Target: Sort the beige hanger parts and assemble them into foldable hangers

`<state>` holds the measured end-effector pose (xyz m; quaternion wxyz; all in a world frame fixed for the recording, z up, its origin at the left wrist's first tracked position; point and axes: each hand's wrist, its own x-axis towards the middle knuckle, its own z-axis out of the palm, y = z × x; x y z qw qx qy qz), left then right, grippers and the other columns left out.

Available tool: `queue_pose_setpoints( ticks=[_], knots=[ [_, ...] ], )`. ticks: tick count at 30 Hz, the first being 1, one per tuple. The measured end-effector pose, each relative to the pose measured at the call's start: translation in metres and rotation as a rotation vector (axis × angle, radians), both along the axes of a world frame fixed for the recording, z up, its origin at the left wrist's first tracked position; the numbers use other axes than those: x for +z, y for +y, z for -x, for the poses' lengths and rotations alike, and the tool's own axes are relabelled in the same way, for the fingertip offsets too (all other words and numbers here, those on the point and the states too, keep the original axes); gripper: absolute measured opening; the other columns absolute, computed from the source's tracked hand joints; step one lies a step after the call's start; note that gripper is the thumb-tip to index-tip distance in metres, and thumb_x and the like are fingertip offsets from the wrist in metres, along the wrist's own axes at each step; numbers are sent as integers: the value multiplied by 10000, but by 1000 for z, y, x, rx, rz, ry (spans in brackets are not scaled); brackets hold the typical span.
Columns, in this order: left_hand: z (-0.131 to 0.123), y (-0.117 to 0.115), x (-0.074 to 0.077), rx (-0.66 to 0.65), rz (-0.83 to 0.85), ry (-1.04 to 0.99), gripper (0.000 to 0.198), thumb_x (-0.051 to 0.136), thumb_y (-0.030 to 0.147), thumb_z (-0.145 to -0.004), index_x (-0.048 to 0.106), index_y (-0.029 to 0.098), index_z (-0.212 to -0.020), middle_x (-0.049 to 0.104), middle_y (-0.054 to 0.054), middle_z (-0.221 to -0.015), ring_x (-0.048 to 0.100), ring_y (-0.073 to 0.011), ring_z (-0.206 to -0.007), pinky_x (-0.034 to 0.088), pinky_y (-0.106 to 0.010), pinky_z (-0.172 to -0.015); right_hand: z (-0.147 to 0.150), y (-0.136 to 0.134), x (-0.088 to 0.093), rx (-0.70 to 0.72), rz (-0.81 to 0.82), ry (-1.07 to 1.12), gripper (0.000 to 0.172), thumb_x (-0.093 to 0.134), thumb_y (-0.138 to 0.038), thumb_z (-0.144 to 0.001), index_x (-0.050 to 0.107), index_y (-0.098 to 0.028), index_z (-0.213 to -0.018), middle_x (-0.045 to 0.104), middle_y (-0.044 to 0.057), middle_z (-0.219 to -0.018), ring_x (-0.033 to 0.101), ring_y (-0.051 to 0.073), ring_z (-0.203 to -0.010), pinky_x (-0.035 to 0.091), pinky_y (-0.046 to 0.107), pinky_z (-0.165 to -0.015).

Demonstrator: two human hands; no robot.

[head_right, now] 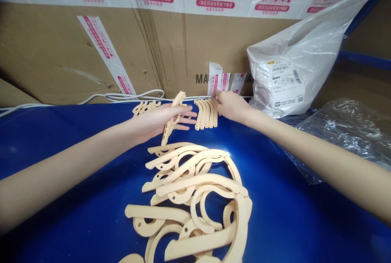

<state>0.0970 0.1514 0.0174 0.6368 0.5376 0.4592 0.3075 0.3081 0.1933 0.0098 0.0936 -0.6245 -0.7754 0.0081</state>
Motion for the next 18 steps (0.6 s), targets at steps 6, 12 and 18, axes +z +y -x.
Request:
queue_pose_setpoints(
  ticks=[6,12,18],
  knots=[
    [2,3,14,108,-82,-87,383,331,478,-1001,546,183,-886,651,-54,-781,607,-136,-590,495,-252,-546,32,-32,16,319,-83,368,470,352,-518,-992,603,-189,-769,647,34,-716,585,165,-677,391,295,-642],
    [15,1,22,60,-340,66,297,396,309,-1002,632,153,-912,713,-92,-992,675,-196,-998,532,-309,-877,54,-41,35,335,139,840,213,700,-368,-812,621,-173,-787,557,-28,-622,462,97,-534,341,246,-502],
    [28,-1,30,61,-451,141,280,496,345,-948,628,158,-786,667,-46,-828,649,-171,-814,507,-306,-763,53,-45,52,430,-76,611,167,667,-367,-850,672,-206,-802,613,-14,-708,477,108,-580,347,253,-520]
  ],
)
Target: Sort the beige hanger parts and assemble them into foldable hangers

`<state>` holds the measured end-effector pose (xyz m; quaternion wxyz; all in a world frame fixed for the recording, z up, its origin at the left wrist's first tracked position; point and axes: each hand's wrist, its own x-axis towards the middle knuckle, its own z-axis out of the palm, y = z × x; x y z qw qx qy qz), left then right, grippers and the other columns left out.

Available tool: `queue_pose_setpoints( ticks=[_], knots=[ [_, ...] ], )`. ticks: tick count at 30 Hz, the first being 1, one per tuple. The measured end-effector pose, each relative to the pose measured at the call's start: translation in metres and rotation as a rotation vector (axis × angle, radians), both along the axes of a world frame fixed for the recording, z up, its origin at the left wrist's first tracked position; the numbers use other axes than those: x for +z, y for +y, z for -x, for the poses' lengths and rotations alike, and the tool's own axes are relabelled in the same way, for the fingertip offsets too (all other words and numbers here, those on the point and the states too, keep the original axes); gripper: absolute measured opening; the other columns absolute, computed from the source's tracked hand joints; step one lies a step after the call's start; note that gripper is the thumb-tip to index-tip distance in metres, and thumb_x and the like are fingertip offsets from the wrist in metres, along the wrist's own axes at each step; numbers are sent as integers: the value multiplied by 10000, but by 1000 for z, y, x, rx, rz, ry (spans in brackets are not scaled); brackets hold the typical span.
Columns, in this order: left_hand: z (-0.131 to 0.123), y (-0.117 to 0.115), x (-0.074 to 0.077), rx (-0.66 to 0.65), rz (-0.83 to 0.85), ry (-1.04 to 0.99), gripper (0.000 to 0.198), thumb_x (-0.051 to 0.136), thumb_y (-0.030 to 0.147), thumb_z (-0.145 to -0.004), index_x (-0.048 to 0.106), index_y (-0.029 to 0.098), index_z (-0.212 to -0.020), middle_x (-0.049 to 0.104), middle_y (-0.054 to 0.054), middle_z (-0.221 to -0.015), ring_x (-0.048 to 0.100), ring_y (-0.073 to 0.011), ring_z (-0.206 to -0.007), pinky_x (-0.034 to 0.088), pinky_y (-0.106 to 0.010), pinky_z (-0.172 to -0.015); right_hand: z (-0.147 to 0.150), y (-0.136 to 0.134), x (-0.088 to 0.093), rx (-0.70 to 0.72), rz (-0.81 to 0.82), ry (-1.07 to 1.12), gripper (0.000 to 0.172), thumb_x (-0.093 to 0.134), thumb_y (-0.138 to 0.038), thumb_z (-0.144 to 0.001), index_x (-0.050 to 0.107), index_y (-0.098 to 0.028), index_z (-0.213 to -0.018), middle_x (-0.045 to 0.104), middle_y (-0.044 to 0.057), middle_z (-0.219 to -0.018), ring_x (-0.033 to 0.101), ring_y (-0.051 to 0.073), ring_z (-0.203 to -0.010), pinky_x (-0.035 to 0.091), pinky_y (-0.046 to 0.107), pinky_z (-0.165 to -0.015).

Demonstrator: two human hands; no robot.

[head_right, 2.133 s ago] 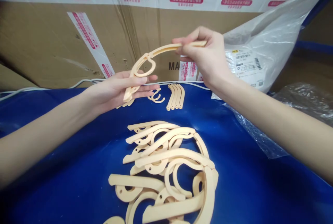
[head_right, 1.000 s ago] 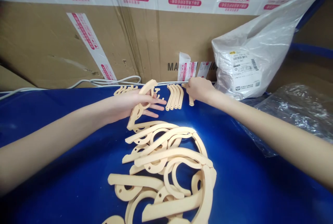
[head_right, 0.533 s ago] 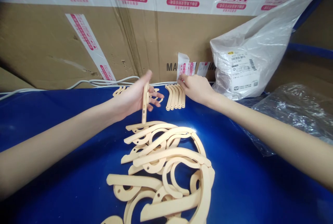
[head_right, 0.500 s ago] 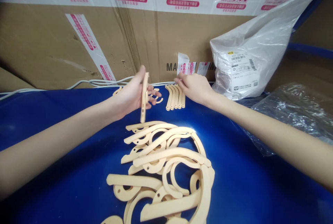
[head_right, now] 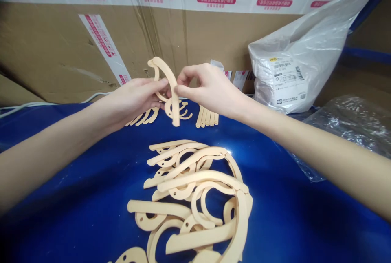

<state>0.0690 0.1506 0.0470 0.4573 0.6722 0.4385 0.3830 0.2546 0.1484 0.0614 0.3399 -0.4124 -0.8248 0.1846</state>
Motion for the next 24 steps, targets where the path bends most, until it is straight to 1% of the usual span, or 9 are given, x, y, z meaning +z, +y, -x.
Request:
queue_pose_setpoints(
  ticks=[4,7,12,14,16,18,20,22,24],
  knots=[
    [3,-3,5,78,-78,46,371,580,442,-900,521,174,-652,493,8,-632,477,-101,-570,370,-261,-563,7,-6,5,75,27,58,244,662,-448,-863,682,-211,-807,642,-5,-751,532,135,-661,397,253,-552],
    [8,-3,8,157,-137,121,434,620,472,-863,421,194,-596,384,27,-589,352,-89,-510,273,-276,-530,7,-7,10,-14,74,129,274,639,-423,-895,682,-186,-764,615,-3,-692,500,118,-611,361,249,-518],
    [14,-5,12,100,-85,9,411,384,331,-989,297,215,-604,265,35,-588,262,-97,-500,239,-291,-561,-8,-3,20,-76,34,106,194,707,-350,-853,741,-167,-910,630,-14,-666,457,89,-559,344,253,-539],
    [14,-7,13,78,-71,19,392,356,287,-994,330,212,-610,295,32,-587,290,-95,-495,251,-280,-547,-14,-2,23,-67,-66,13,214,672,-371,-875,746,-179,-935,642,-10,-678,465,93,-558,344,260,-555],
    [15,-11,13,37,-116,50,361,371,281,-990,394,205,-638,361,25,-603,343,-97,-493,267,-266,-516,-18,-2,24,-122,-283,-195,240,601,-388,-917,741,-195,-940,654,3,-708,480,106,-570,317,271,-561],
    [15,-14,11,8,-258,120,348,382,286,-991,419,201,-656,404,22,-619,366,-97,-496,265,-261,-496,-20,-2,21,-201,-520,-495,243,509,-320,-955,717,-196,-976,665,28,-751,510,133,-600,260,283,-555],
    [16,-17,6,31,-472,248,366,372,285,-999,408,201,-645,408,23,-614,369,-102,-515,266,-266,-508,-19,-1,14,-249,-650,-767,246,450,-204,-936,680,-170,-1018,658,56,-761,520,161,-607,191,294,-540],
    [14,-18,0,72,-635,355,378,350,277,-1010,397,204,-642,401,26,-601,380,-112,-539,278,-274,-536,-18,2,7,-244,-642,-879,220,456,-160,-899,655,-144,-990,614,56,-680,480,161,-549,155,303,-530],
    [12,-17,-7,107,-675,393,371,333,276,-1020,394,209,-660,414,29,-603,396,-118,-547,296,-279,-561,-18,5,2,-175,-530,-794,179,469,-172,-901,636,-149,-839,536,24,-574,415,135,-487,187,300,-518]
  ],
)
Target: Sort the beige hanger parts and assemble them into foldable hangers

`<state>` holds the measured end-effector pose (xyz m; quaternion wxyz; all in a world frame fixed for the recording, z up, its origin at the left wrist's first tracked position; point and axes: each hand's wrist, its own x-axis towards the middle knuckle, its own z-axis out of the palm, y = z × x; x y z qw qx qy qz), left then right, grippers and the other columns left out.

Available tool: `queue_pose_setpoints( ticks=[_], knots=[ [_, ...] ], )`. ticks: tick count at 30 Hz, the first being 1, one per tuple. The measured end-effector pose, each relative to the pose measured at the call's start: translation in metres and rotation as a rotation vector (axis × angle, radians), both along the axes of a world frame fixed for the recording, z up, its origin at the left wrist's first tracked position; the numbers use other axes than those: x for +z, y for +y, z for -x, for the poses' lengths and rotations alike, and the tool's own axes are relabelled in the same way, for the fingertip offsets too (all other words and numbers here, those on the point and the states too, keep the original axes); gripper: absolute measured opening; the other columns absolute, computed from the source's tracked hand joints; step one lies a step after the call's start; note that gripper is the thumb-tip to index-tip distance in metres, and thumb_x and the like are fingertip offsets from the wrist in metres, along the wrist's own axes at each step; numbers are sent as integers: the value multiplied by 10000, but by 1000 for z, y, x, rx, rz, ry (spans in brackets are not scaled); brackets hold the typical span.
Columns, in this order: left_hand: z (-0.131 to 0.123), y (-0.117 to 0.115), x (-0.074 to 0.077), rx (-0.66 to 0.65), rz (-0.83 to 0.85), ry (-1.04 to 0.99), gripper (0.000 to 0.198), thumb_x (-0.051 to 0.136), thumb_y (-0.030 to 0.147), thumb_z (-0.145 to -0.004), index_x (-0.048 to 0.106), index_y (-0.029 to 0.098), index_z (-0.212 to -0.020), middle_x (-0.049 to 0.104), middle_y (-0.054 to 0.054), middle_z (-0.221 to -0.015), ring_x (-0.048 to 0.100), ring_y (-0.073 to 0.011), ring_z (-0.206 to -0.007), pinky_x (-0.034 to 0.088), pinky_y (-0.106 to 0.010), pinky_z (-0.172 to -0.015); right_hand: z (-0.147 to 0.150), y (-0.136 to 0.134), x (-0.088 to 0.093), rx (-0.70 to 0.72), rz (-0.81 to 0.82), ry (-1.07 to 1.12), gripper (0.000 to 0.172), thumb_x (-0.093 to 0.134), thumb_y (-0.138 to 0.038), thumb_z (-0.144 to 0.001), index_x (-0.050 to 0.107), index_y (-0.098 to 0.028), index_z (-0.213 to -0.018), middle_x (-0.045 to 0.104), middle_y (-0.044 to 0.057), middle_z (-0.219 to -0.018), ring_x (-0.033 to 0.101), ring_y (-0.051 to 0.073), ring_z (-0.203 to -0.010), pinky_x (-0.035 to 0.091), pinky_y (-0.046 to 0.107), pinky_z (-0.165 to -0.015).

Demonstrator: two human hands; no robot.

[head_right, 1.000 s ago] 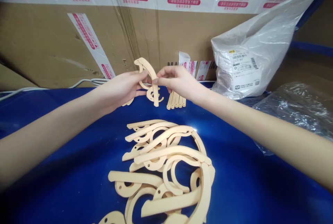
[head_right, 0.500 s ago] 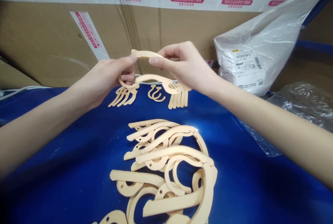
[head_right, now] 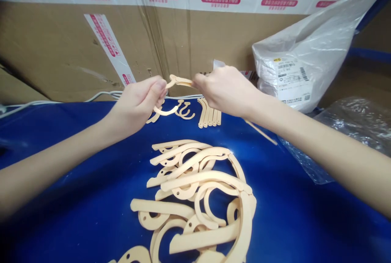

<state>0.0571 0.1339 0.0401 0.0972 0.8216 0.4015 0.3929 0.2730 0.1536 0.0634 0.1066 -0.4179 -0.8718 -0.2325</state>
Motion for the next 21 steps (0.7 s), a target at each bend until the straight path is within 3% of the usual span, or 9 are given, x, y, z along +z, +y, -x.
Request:
queue_pose_setpoints(
  ticks=[2,4,7,10,14,16,19,21],
  knots=[
    [-3,4,-7,44,48,-14,344,339,282,-1023,399,214,-691,427,35,-606,411,-120,-545,315,-275,-575,-3,3,0,77,172,219,273,457,-171,-921,582,-171,-679,494,-4,-517,402,110,-466,270,288,-528],
    [-5,13,-14,117,203,-11,315,341,285,-1022,416,216,-724,438,42,-597,431,-121,-537,336,-261,-574,-8,4,5,103,323,483,354,430,-160,-945,553,-184,-614,503,-22,-493,422,92,-465,335,271,-551],
    [-6,31,-25,180,472,46,292,357,226,-989,473,208,-722,459,47,-538,450,-121,-481,346,-242,-528,-14,4,11,39,507,792,341,425,-159,-964,607,-183,-677,544,-30,-498,428,78,-456,338,251,-512],
    [-4,49,-33,182,581,116,264,469,181,-909,558,185,-661,523,23,-505,452,-125,-434,335,-247,-492,-13,5,12,4,663,1048,271,420,-106,-947,662,-157,-838,581,-25,-562,427,69,-434,287,245,-430],
    [-1,58,-31,261,556,90,138,649,282,-821,612,173,-743,610,-24,-618,539,-162,-549,349,-255,-524,-13,10,8,68,673,1412,163,473,-135,-921,628,-174,-948,632,-10,-652,524,91,-510,331,223,-425],
    [-2,55,-25,267,542,39,270,556,428,-892,631,173,-847,663,-62,-741,604,-192,-659,397,-261,-559,-15,13,7,88,579,1526,99,497,-152,-906,588,-187,-889,659,9,-684,587,112,-586,416,227,-488],
    [-6,44,-13,32,745,-117,626,222,588,-975,667,160,-869,697,-115,-843,663,-220,-783,496,-283,-621,-18,16,4,104,420,1593,73,545,-158,-870,531,-223,-841,695,15,-745,651,138,-665,527,286,-638],
    [-9,36,-5,-199,980,-353,568,279,532,-993,665,143,-841,688,-113,-833,665,-195,-790,527,-260,-645,-19,17,1,128,378,1574,135,585,-140,-828,506,-248,-841,720,17,-822,686,159,-752,555,345,-753]
  ],
)
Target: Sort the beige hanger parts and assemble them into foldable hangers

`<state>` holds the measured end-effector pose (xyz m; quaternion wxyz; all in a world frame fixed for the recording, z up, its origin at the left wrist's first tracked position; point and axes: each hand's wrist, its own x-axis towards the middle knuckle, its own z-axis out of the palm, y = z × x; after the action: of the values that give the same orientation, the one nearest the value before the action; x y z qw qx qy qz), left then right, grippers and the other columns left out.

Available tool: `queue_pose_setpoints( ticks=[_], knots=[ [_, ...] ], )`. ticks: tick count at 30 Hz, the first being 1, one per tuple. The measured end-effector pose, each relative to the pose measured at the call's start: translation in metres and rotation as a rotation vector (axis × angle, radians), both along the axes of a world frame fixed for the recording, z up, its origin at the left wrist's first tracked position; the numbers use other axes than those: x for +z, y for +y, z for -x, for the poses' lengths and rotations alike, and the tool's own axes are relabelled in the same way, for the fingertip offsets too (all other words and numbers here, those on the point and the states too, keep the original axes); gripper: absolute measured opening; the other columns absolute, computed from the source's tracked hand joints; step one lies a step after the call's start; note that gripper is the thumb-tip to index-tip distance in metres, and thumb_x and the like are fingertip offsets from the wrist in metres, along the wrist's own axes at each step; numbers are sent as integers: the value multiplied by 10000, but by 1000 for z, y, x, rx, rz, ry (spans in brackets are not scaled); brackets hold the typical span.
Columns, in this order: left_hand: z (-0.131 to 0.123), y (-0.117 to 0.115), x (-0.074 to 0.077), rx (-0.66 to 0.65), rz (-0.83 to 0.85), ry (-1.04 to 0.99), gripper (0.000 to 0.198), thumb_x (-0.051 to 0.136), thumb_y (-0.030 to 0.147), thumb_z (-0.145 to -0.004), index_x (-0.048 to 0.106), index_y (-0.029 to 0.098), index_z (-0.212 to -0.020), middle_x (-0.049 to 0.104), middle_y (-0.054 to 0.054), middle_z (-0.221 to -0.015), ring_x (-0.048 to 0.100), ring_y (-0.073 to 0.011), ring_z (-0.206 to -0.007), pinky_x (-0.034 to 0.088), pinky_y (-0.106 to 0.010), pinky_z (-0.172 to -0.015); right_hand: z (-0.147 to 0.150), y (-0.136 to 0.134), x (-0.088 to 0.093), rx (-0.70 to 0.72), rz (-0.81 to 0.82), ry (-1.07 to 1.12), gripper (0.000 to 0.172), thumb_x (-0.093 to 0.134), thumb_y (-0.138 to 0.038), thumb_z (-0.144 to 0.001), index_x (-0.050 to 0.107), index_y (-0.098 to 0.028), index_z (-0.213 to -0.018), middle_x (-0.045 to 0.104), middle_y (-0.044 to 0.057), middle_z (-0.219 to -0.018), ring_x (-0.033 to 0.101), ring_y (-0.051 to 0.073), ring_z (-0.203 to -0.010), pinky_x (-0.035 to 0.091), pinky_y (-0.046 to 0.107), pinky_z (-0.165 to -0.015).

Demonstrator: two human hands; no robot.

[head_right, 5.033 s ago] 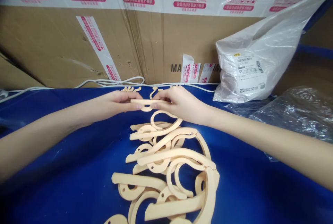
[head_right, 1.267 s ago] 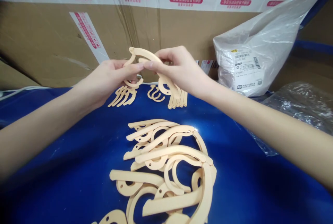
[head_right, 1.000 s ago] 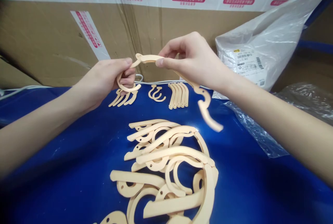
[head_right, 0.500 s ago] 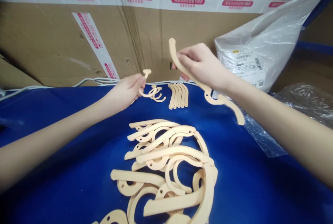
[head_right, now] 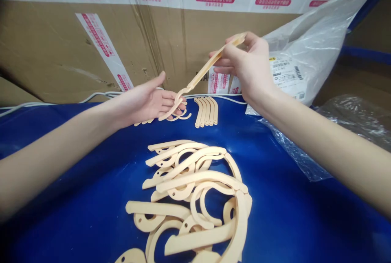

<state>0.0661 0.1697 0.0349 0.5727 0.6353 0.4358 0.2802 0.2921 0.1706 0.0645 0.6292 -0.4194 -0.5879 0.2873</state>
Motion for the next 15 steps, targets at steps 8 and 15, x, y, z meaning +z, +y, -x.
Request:
queue_pose_setpoints(
  ticks=[8,15],
  knots=[
    [2,-12,20,151,-3,-200,170,453,85,-947,604,85,-870,667,-64,-763,566,-77,-483,475,-182,-441,6,-6,0,-83,-283,-882,213,691,-256,-798,579,-256,-979,726,32,-898,686,245,-813,508,401,-744],
    [-4,-16,27,139,-115,-47,222,359,133,-985,543,149,-862,440,51,-535,406,-51,-350,303,-152,-353,35,-10,-9,-243,-332,-1535,316,399,-308,-991,664,-145,-1044,715,137,-809,637,267,-688,331,334,-574]
  ],
)
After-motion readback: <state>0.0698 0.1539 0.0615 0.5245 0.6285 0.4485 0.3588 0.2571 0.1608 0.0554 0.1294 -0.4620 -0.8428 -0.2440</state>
